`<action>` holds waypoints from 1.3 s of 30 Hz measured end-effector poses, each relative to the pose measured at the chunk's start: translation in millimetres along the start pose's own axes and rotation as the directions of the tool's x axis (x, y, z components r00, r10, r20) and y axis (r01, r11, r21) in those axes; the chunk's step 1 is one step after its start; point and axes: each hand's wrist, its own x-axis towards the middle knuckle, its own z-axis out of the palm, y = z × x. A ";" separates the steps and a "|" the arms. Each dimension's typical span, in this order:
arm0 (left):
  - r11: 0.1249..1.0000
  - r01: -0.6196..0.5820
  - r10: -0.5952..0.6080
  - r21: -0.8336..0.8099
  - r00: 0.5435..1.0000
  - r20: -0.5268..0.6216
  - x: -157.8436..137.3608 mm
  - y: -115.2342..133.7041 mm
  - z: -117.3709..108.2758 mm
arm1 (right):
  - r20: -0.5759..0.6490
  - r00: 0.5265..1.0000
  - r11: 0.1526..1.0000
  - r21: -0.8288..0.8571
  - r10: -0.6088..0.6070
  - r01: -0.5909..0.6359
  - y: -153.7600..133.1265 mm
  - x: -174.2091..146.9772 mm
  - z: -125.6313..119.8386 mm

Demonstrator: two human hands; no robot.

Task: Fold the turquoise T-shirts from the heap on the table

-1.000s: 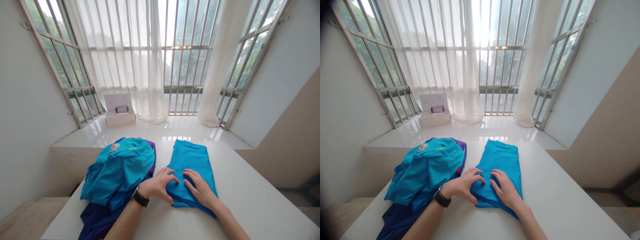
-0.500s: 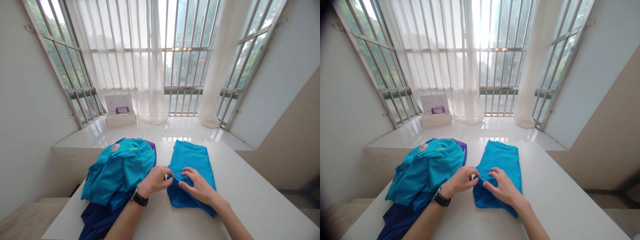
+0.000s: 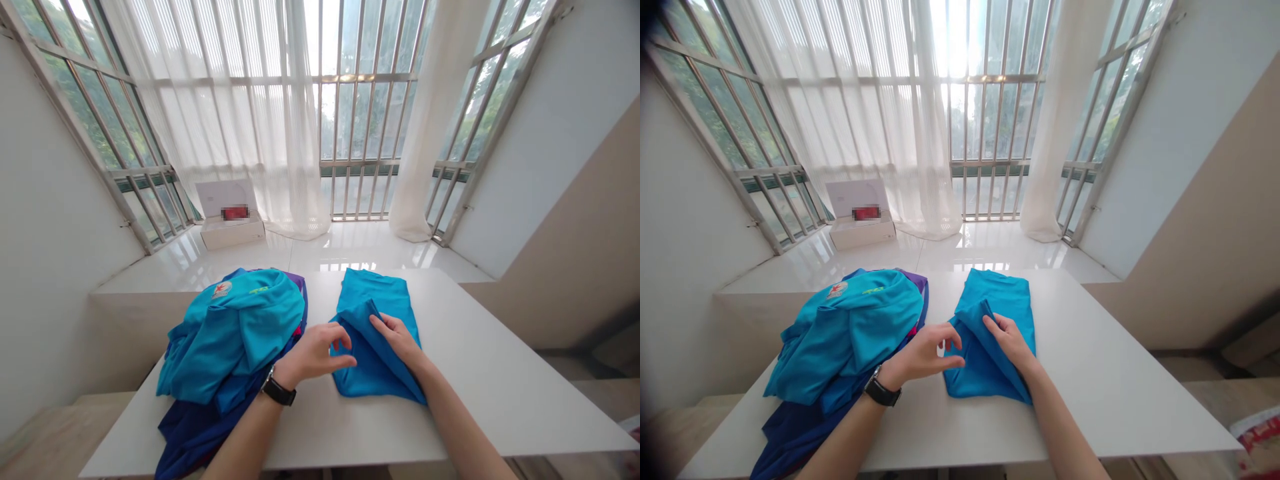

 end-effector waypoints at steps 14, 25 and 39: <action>0.955 -0.150 0.064 0.256 0.946 0.317 -12.7 14.1 11.7 | -0.041 0.999 0.996 0.080 -0.028 0.031 -7.1 -10.0 7.0; 0.961 0.048 -0.059 0.273 0.998 0.035 4.1 6.4 36.8 | -0.060 0.994 0.995 0.013 -0.095 0.096 -9.4 -17.9 5.2; 0.943 0.312 -0.299 0.113 0.947 -0.120 5.7 -16.2 30.9 | 0.273 0.954 0.947 -0.253 -0.125 0.196 -17.1 -34.3 23.9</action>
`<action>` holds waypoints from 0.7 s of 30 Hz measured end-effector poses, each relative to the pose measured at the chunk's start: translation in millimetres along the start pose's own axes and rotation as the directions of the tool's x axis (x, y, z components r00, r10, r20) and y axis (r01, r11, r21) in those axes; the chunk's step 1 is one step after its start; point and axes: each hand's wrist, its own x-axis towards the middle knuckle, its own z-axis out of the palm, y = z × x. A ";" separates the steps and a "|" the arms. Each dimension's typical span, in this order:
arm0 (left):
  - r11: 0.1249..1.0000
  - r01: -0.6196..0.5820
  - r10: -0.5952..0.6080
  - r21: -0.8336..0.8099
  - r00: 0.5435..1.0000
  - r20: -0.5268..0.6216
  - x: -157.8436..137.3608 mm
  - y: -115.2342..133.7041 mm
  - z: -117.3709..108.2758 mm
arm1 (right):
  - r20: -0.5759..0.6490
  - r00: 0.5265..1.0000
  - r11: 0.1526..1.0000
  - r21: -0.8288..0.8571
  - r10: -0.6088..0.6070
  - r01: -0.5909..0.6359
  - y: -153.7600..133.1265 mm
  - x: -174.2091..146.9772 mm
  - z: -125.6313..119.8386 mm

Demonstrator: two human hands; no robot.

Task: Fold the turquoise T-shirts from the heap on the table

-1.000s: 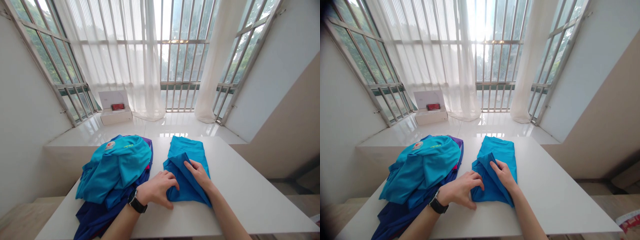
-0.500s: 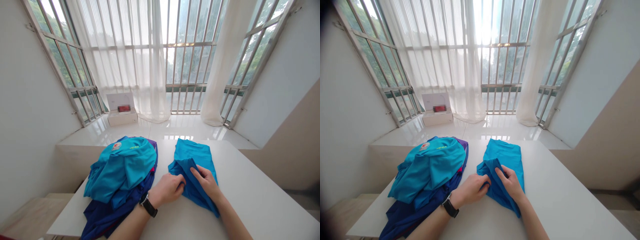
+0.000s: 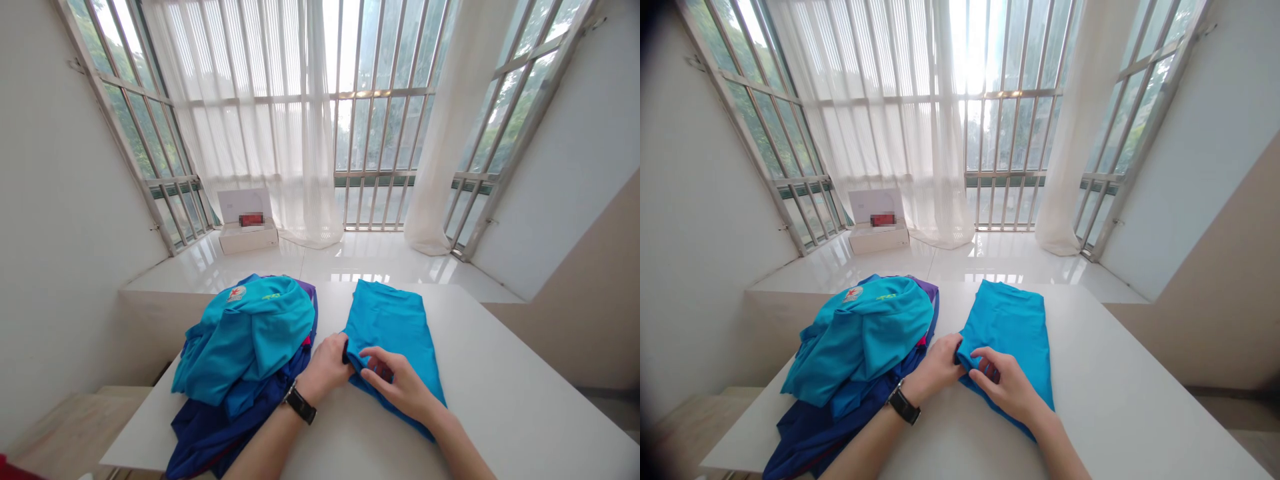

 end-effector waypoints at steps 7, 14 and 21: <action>0.995 -0.101 0.102 0.016 0.965 -0.240 -3.5 9.5 -16.2 | -0.095 0.995 0.992 -0.125 0.021 -0.033 12.7 -57.8 -13.8; 0.887 -0.460 0.450 0.039 0.880 0.151 -9.6 18.1 -2.9 | -0.399 0.899 0.906 -0.423 -0.182 -0.004 68.0 -113.5 -11.1; 0.931 -0.363 0.344 0.035 0.906 0.246 -5.8 6.2 -6.6 | -0.496 0.838 0.918 -0.396 -0.228 0.016 83.0 -122.9 -5.0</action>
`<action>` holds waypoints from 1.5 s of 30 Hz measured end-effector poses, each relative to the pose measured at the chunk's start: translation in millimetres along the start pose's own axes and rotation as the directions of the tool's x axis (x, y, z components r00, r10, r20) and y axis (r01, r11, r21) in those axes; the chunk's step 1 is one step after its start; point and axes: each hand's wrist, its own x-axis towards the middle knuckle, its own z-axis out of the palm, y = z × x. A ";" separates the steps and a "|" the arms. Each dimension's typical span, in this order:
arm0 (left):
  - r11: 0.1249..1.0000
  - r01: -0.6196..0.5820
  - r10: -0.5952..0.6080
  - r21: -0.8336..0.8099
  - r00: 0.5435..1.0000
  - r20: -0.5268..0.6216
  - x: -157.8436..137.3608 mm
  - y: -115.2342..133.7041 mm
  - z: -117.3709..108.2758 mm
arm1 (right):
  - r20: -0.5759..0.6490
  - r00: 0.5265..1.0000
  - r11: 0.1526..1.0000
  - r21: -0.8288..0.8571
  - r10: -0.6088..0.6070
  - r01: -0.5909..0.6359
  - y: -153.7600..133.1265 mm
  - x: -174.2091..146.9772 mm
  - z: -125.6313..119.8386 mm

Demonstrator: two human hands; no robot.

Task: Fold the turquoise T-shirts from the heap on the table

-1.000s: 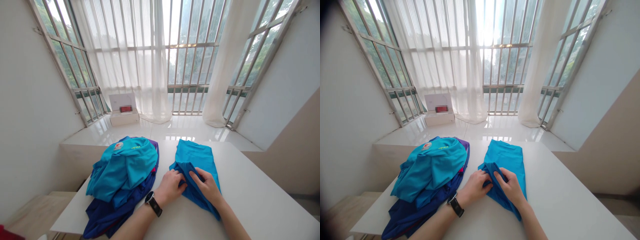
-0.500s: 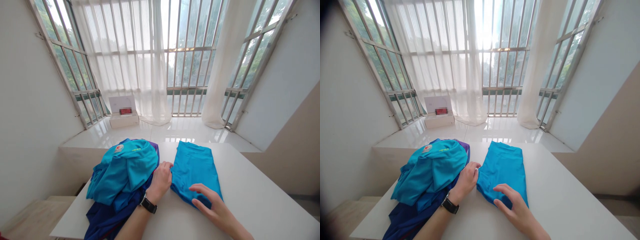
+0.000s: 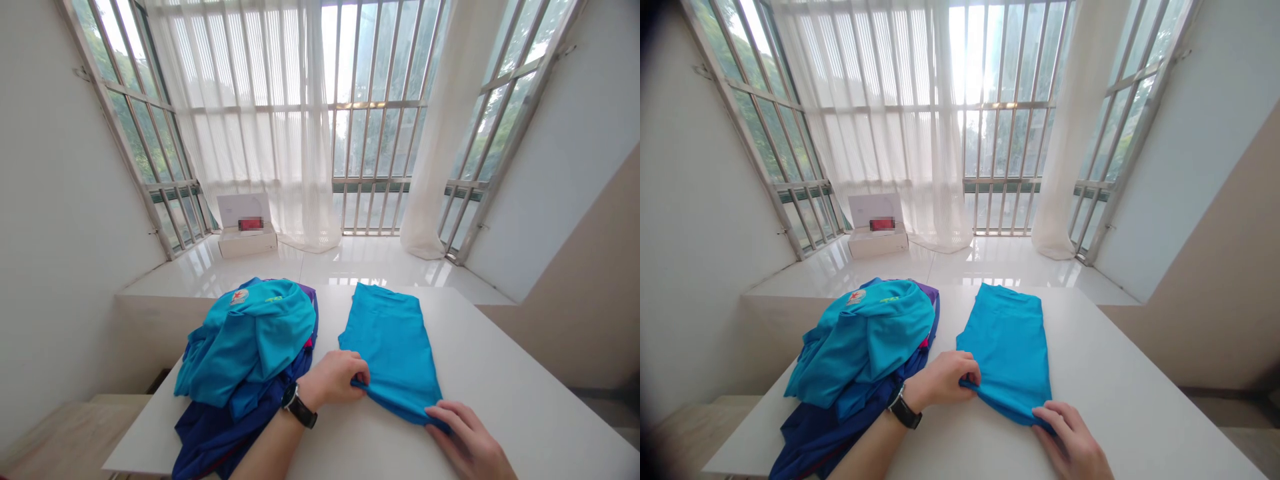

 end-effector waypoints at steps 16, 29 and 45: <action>0.980 -0.108 0.088 0.166 0.988 0.124 44.6 42.8 1.8 | 0.155 0.955 0.923 0.256 0.254 -0.287 -22.7 29.7 -14.1; 0.994 -0.106 0.106 -0.016 0.994 0.000 45.9 22.3 22.7 | -0.007 0.998 0.998 -0.031 -0.057 0.056 -31.9 21.7 -1.9; 0.973 -0.105 0.086 -0.205 0.992 -0.096 42.7 34.9 16.4 | 0.103 0.987 0.929 -0.337 -0.124 0.151 -23.7 29.0 8.5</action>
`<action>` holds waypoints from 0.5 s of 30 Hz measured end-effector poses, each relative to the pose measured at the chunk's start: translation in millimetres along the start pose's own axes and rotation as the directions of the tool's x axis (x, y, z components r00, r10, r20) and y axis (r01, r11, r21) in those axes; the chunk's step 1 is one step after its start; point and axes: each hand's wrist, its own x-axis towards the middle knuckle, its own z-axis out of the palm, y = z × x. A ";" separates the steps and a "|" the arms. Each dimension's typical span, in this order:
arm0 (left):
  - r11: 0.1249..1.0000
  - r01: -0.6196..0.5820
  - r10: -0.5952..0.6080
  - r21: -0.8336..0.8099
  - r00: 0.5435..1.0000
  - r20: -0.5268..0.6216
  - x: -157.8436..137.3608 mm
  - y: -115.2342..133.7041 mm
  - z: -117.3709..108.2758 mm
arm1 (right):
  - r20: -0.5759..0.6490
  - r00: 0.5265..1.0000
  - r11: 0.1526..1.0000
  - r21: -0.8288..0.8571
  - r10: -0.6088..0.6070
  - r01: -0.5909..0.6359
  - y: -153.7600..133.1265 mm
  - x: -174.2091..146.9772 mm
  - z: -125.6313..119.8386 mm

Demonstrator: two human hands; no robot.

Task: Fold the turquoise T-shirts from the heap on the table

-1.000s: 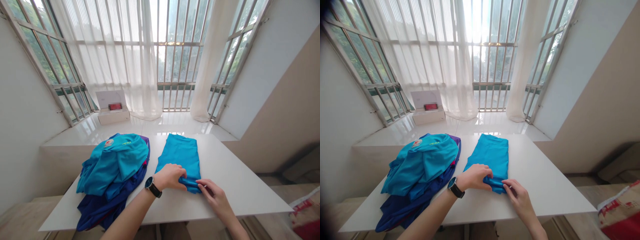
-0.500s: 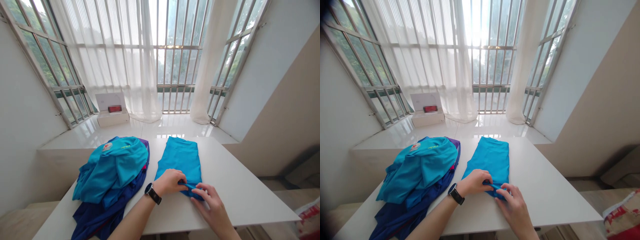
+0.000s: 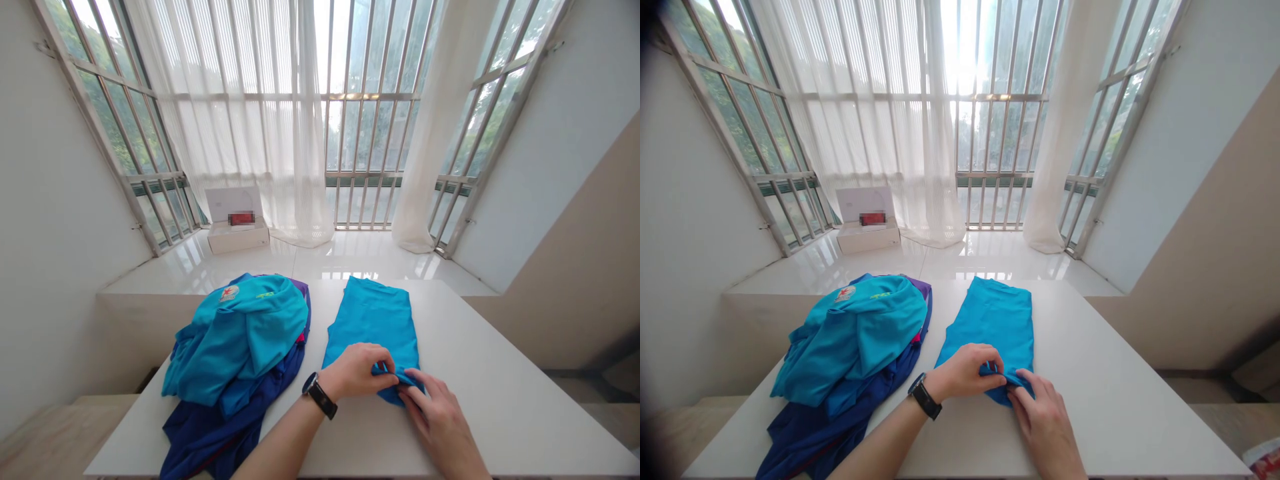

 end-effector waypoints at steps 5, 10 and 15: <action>0.999 -0.044 0.046 -0.024 0.995 0.094 -1.7 -3.3 -0.9 | -0.113 0.987 0.992 0.069 0.117 -0.110 -6.1 -3.8 0.5; 0.997 -0.064 0.058 0.038 0.986 0.160 -2.1 -10.6 5.3 | -0.086 0.989 0.985 0.129 0.124 -0.113 1.3 -18.8 6.1; 0.995 -0.065 0.046 0.078 0.974 0.221 -1.6 -13.9 3.8 | 0.010 1.000 0.985 0.173 0.023 -0.025 8.8 -25.7 -2.8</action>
